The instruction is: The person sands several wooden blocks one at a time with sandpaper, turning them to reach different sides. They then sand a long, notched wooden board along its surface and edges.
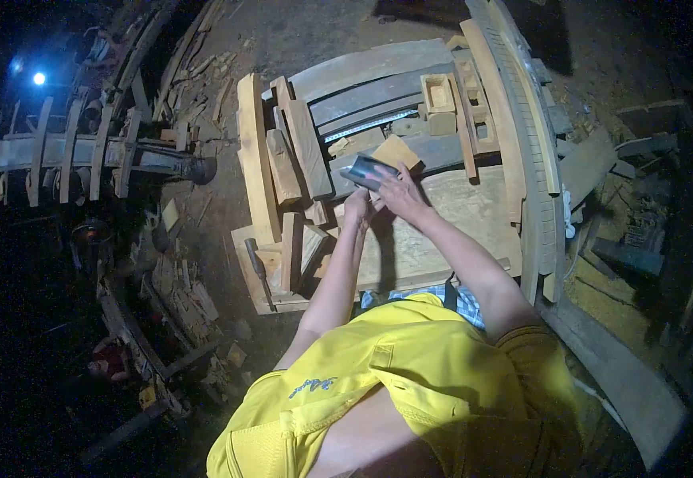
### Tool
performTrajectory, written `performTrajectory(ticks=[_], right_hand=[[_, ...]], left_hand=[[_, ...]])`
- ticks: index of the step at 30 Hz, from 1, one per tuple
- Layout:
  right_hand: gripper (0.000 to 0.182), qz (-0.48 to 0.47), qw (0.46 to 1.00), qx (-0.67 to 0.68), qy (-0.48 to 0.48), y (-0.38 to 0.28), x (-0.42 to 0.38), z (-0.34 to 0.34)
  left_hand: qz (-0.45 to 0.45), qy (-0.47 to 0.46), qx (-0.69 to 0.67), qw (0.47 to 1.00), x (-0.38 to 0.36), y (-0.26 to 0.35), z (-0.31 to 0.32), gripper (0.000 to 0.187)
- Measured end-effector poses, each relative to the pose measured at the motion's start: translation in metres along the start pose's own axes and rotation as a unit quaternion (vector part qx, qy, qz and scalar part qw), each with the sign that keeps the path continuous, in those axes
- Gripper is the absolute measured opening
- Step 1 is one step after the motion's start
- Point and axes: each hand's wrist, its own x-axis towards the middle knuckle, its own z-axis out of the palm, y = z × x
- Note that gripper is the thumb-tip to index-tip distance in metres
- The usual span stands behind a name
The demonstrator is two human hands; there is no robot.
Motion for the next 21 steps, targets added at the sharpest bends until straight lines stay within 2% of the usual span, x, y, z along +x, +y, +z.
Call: performTrajectory(ticks=[1, 4, 5, 6, 8, 10, 12, 13, 16, 17, 18, 20, 21], right_hand=[[0.019, 0.018, 0.999, 0.001, -0.027, 0.007, -0.002, -0.006], [0.013, 0.056, 0.996, -0.041, -0.057, 0.027, 0.008, -0.018], [0.014, 0.109, 0.987, -0.098, -0.063, 0.033, 0.015, -0.023], [0.014, 0.107, 0.988, -0.097, -0.063, 0.043, 0.018, -0.021], [0.016, 0.17, 0.978, -0.086, 0.088, 0.061, 0.02, -0.011], [0.017, 0.143, 0.982, -0.106, 0.062, 0.047, 0.024, -0.024], [0.018, -0.007, 0.998, -0.055, -0.011, 0.025, 0.023, -0.025], [0.018, -0.048, 0.999, -0.003, 0.017, 0.018, 0.011, -0.017], [0.017, -0.045, 0.997, -0.064, -0.02, 0.042, 0.008, -0.019], [0.014, 0.001, 0.986, -0.166, 0.0, 0.05, 0.009, -0.018], [0.014, 0.003, 0.986, -0.164, -0.002, 0.059, 0.009, -0.016], [0.009, 0.189, 0.973, -0.122, 0.043, 0.077, 0.012, -0.014], [0.009, 0.18, 0.976, -0.105, 0.065, 0.074, 0.012, -0.02]], left_hand=[[-0.003, -0.001, -0.006, 1.0, 0.004, -0.005, -0.001, 0.022], [-0.003, -0.003, -0.031, 1.0, -0.001, 0.001, 0.011, 0.025], [-0.003, -0.002, -0.044, 0.999, -0.009, 0.008, 0.017, 0.026], [-0.002, -0.001, -0.045, 0.999, -0.008, 0.008, 0.016, 0.026], [0.003, -0.001, -0.002, 1.0, -0.004, 0.007, 0.013, 0.028], [0.011, -0.009, 0.003, 1.0, -0.003, 0.009, 0.01, 0.029], [0.025, -0.025, 0.007, 0.999, -0.005, 0.007, 0.01, 0.031], [0.023, -0.026, 0.008, 0.999, -0.006, 0.008, 0.012, 0.031], [-0.015, 0.008, 0.022, 1.0, -0.005, 0.009, 0.013, 0.031], [-0.013, -0.002, -0.009, 1.0, -0.004, 0.006, 0.012, 0.031], [-0.013, -0.012, -0.04, 0.999, -0.005, 0.002, 0.011, 0.031], [-0.004, -0.026, -0.043, 0.999, -0.008, 0.007, 0.013, 0.03], [-0.023, -0.032, -0.033, 0.999, -0.003, 0.006, 0.011, 0.03]])
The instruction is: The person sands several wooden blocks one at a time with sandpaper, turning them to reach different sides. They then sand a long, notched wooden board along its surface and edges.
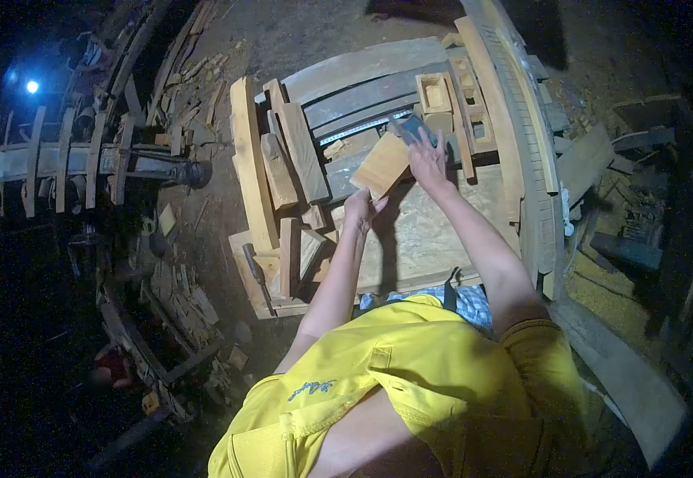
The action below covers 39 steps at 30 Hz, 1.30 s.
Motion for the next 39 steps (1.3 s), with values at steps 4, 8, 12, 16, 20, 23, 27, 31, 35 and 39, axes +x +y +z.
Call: performTrajectory(ticks=[4, 8, 12, 16, 20, 23, 27, 31, 35, 39], right_hand=[[0.008, -0.136, 0.987, 0.088, -0.02, -0.03, -0.026, -0.033], [0.042, -0.123, 0.986, 0.104, -0.041, -0.038, -0.046, -0.03], [0.041, -0.157, 0.977, 0.144, -0.024, -0.037, -0.052, -0.039], [0.03, -0.072, 0.997, 0.02, -0.019, 0.003, -0.034, -0.016], [0.016, 0.018, 0.998, 0.037, -0.039, -0.003, -0.024, -0.018], [0.017, -0.124, 0.989, 0.08, -0.03, -0.03, -0.04, -0.025], [0.015, -0.046, 0.998, 0.028, -0.012, -0.004, -0.059, -0.001], [0.019, 0.103, 0.99, 0.089, 0.049, 0.001, -0.037, -0.036], [0.015, 0.048, 0.983, 0.17, 0.057, -0.051, -0.021, -0.08], [0.011, -0.116, 0.981, 0.148, 0.048, -0.069, -0.024, -0.08]], left_hand=[[0.017, -0.062, -0.003, 0.998, -0.002, 0.012, 0.01, 0.029], [0.039, -0.057, 0.086, 0.994, 0.027, 0.012, 0.006, 0.028], [0.004, -0.077, 0.133, 0.988, 0.004, 0.037, 0.02, 0.028], [0.034, -0.085, 0.054, 0.994, 0.018, 0.019, 0.011, 0.031], [0.035, -0.06, 0.092, 0.993, 0.02, 0.026, 0.01, 0.028], [0.026, -0.045, 0.141, 0.989, 0.001, 0.041, 0.016, 0.031], [0.223, 0.047, 0.34, 0.912, -0.008, 0.045, 0.01, 0.028], [0.409, 0.097, 0.618, 0.664, -0.055, 0.067, 0.024, 0.025], [0.42, 0.072, 0.648, 0.631, -0.076, 0.071, 0.03, 0.027], [0.44, 0.047, 0.648, 0.62, -0.075, 0.07, 0.031, 0.029]])
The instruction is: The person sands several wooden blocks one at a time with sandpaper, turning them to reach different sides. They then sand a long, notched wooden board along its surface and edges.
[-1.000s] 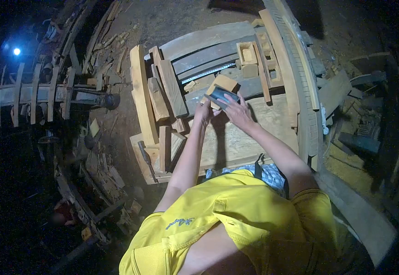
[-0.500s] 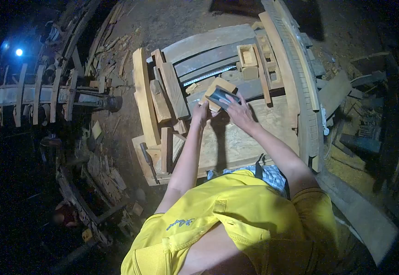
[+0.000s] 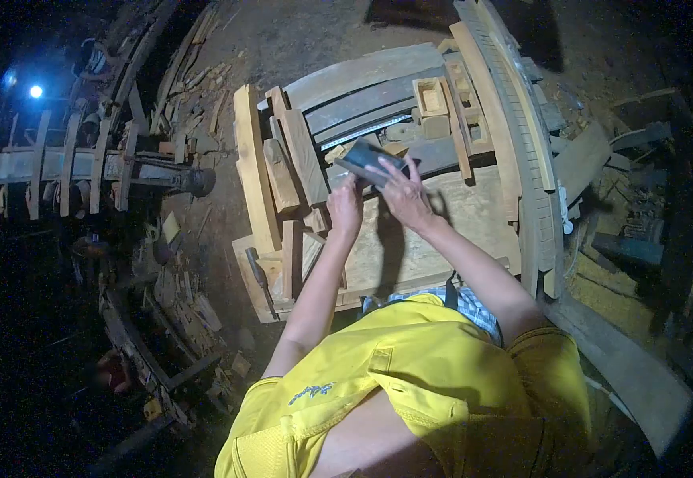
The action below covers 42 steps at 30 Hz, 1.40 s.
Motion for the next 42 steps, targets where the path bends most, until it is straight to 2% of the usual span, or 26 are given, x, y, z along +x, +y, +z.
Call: performTrajectory(ticks=[2, 4, 5, 7, 8, 10, 12, 14, 16, 18, 19, 20, 21, 22, 23, 24, 25, 26, 27, 30, 31, 34, 36, 37, 39, 42], right_hand=[[0.011, 0.034, 0.998, -0.05, 0.014, 0.02, -0.008, 0.017], [0.01, 0.137, 0.989, -0.054, 0.027, 0.044, -0.012, 0.021], [0.01, 0.136, 0.989, -0.054, 0.028, 0.049, -0.013, 0.023], [0.011, 0.207, 0.973, -0.073, -0.069, 0.051, -0.007, 0.013], [0.011, 0.207, 0.973, -0.076, -0.069, 0.046, -0.008, 0.011], [0.013, 0.057, 0.997, -0.041, -0.019, 0.009, -0.002, 0.001], [0.012, 0.011, 1.0, 0.002, 0.022, -0.004, 0.003, -0.009], [0.011, 0.058, 0.995, -0.078, 0.024, 0.023, -0.01, 0.014], [0.019, 0.279, 0.956, -0.084, -0.032, 0.046, -0.011, 0.015], [0.022, 0.266, 0.96, -0.087, 0.018, 0.054, -0.006, 0.014], [0.022, 0.268, 0.959, -0.09, 0.015, 0.049, -0.007, 0.012], [0.021, 0.181, 0.98, -0.083, 0.006, 0.041, -0.009, 0.013], [0.02, 0.091, 0.993, -0.076, 0.0, 0.031, -0.006, 0.009], [0.02, 0.091, 0.993, -0.078, 0.001, 0.026, -0.008, 0.01], [0.019, 0.11, 0.993, -0.03, 0.016, 0.02, -0.01, 0.012], [0.018, 0.127, 0.991, 0.018, 0.032, 0.016, -0.012, 0.014], [0.017, 0.156, 0.987, -0.006, -0.047, 0.017, -0.018, 0.013], [0.017, 0.157, 0.986, -0.003, -0.05, 0.015, -0.026, 0.015], [0.017, 0.167, 0.984, 0.024, -0.057, 0.015, -0.035, 0.021], [0.019, 0.183, 0.981, 0.051, -0.034, 0.013, -0.053, 0.035], [0.019, 0.212, 0.972, 0.074, -0.066, 0.013, -0.053, 0.036], [0.019, 0.227, 0.967, 0.074, -0.085, -0.001, -0.047, 0.032], [0.019, 0.13, 0.987, 0.077, -0.054, -0.018, -0.046, 0.022], [0.016, 0.041, 0.998, 0.025, -0.047, -0.027, -0.042, 0.013], [0.015, 0.063, 0.996, 0.023, -0.052, -0.022, -0.044, 0.011], [0.016, 0.167, 0.985, -0.025, -0.045, 0.014, -0.057, 0.035]], left_hand=[[0.004, 0.031, 0.004, 1.0, -0.005, -0.001, 0.003, 0.03], [-0.022, 0.015, 0.026, 0.999, -0.009, 0.005, -0.001, 0.032], [-0.022, 0.016, 0.026, 0.999, -0.009, 0.007, -0.004, 0.032], [-0.025, -0.005, 0.035, 0.999, -0.007, 0.011, -0.005, 0.033], [-0.027, -0.016, 0.038, 0.999, -0.008, 0.013, -0.005, 0.033], [-0.007, -0.004, 0.021, 1.0, -0.008, 0.014, -0.004, 0.032], [0.013, 0.011, 0.009, 1.0, -0.007, 0.012, -0.003, 0.031], [-0.001, 0.033, 0.024, 0.999, -0.009, 0.008, 0.003, 0.028], [-0.014, 0.012, 0.033, 0.999, -0.013, 0.009, -0.001, 0.027], [0.054, 0.065, 0.004, 0.996, -0.014, 0.013, -0.002, 0.028], [0.003, -0.004, -0.033, 0.999, -0.015, 0.016, -0.003, 0.031], [0.002, -0.008, -0.036, 0.999, -0.018, 0.016, 0.002, 0.031], [0.038, 0.039, -0.023, 0.998, -0.02, 0.012, 0.01, 0.032], [0.073, 0.087, -0.008, 0.993, -0.02, 0.009, 0.015, 0.034], [0.06, 0.107, 0.029, 0.992, -0.02, 0.008, 0.02, 0.044], [0.061, 0.108, 0.029, 0.992, -0.018, 0.01, 0.021, 0.044], [-0.066, 0.064, -0.2, 0.976, -0.018, 0.013, 0.023, 0.051], [-0.191, 0.013, -0.414, 0.89, -0.02, 0.014, 0.026, 0.06], [-0.302, -0.037, -0.598, 0.741, -0.022, 0.015, 0.027, 0.07], [-0.335, 0.002, -0.635, 0.696, -0.029, 0.015, 0.033, 0.069], [-0.319, 0.082, -0.604, 0.725, -0.031, 0.012, 0.046, 0.066], [-0.37, 0.096, -0.604, 0.699, -0.034, 0.001, 0.051, 0.064], [-0.368, 0.079, -0.62, 0.689, -0.034, -0.007, 0.053, 0.062], [-0.364, 0.053, -0.614, 0.699, -0.033, -0.011, 0.055, 0.06], [-0.36, 0.03, -0.608, 0.707, -0.033, -0.011, 0.058, 0.058], [-0.346, 0.099, -0.572, 0.737, -0.038, 0.001, 0.056, 0.055]])
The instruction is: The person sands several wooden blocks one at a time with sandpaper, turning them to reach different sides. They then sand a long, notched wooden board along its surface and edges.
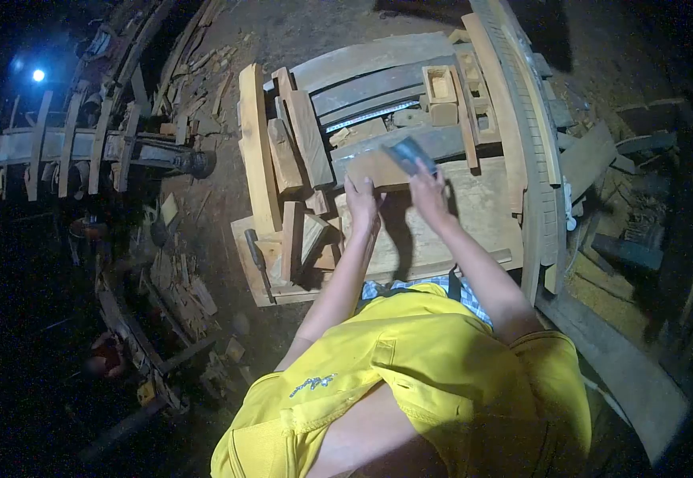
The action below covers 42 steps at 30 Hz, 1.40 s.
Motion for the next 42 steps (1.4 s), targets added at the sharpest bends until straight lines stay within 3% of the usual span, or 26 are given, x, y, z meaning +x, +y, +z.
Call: performTrajectory(ticks=[2, 4, 7, 8, 10, 12, 14, 18, 20, 22, 24, 25, 27, 28, 30, 32, 34, 35, 38, 40, 42], right_hand=[[0.019, 0.088, 0.995, 0.001, -0.05, 0.021, 0.006, 0.009], [0.02, 0.072, 0.997, 0.002, -0.009, 0.008, 0.012, -0.002], [0.021, -0.091, 0.995, 0.039, -0.034, -0.026, 0.014, -0.019], [0.021, -0.092, 0.994, 0.04, -0.034, -0.025, 0.015, -0.016], [0.022, -0.051, 0.998, 0.0, -0.031, -0.013, 0.018, 0.001], [0.024, 0.054, 0.997, -0.028, -0.042, 0.013, 0.028, 0.021], [0.026, 0.08, 0.996, -0.007, -0.049, 0.025, 0.034, 0.015], [0.03, 0.079, 0.996, 0.038, -0.014, 0.03, 0.031, -0.008], [0.032, 0.123, 0.99, 0.066, -0.003, 0.027, 0.03, -0.024], [0.033, 0.122, 0.989, 0.077, 0.013, 0.02, 0.032, -0.042], [0.028, 0.201, 0.968, 0.083, -0.125, 0.004, 0.042, -0.06], [0.028, 0.199, 0.968, 0.085, -0.124, -0.003, 0.045, -0.059], [0.025, -0.04, 0.992, 0.116, 0.019, -0.018, 0.043, -0.058], [0.025, -0.037, 0.992, 0.117, 0.019, -0.024, 0.041, -0.056], [0.021, -0.133, 0.987, 0.094, 0.007, -0.036, 0.042, -0.05], [0.019, -0.13, 0.982, 0.125, 0.047, -0.033, 0.045, -0.035], [0.019, -0.078, 0.997, 0.019, -0.024, -0.006, 0.047, -0.009], [0.021, -0.01, 0.997, 0.075, 0.0, 0.006, 0.049, 0.001], [0.021, 0.032, 0.996, 0.078, -0.035, 0.006, 0.054, -0.006], [0.022, 0.011, 0.995, 0.091, -0.029, -0.011, 0.053, -0.018], [0.022, -0.137, 0.976, 0.128, 0.109, -0.025, 0.054, -0.018]], left_hand=[[-0.019, 0.016, 0.005, 1.0, -0.004, 0.007, 0.004, 0.054], [-0.02, 0.004, 0.0, 1.0, -0.002, 0.009, 0.004, 0.054], [-0.025, -0.003, 0.0, 1.0, -0.003, 0.005, 0.002, 0.053], [-0.022, -0.003, 0.006, 1.0, -0.002, 0.005, 0.001, 0.053], [-0.03, -0.005, 0.004, 1.0, -0.003, 0.007, -0.002, 0.054], [-0.039, -0.006, 0.001, 0.999, -0.003, 0.009, -0.007, 0.055], [-0.074, -0.049, 0.071, 0.994, 0.0, 0.01, -0.013, 0.047], [-0.1, -0.134, 0.014, 0.986, 0.013, 0.01, -0.023, 0.035], [0.082, -0.12, 0.089, 0.985, 0.014, 0.019, -0.024, 0.027], [0.154, -0.147, 0.213, 0.953, 0.014, 0.041, -0.024, 0.029], [0.231, -0.147, 0.285, 0.919, 0.017, 0.044, -0.024, 0.029], [0.233, -0.146, 0.285, 0.918, 0.018, 0.045, -0.025, 0.029], [0.257, -0.176, 0.343, 0.886, 0.019, 0.045, -0.025, 0.031], [0.256, -0.178, 0.344, 0.886, 0.016, 0.043, -0.026, 0.031], [0.254, -0.171, 0.36, 0.882, 0.015, 0.04, -0.027, 0.032], [0.253, -0.152, 0.352, 0.888, 0.017, 0.036, -0.03, 0.031], [0.242, -0.16, 0.309, 0.906, 0.012, 0.041, -0.03, 0.031], [0.243, -0.159, 0.31, 0.905, 0.011, 0.037, -0.033, 0.031], [0.269, -0.157, 0.288, 0.906, 0.015, 0.031, -0.037, 0.03], [0.22, -0.123, 0.278, 0.927, 0.011, 0.035, -0.036, 0.029], [0.215, -0.126, 0.254, 0.935, 0.014, 0.033, -0.036, 0.029]])
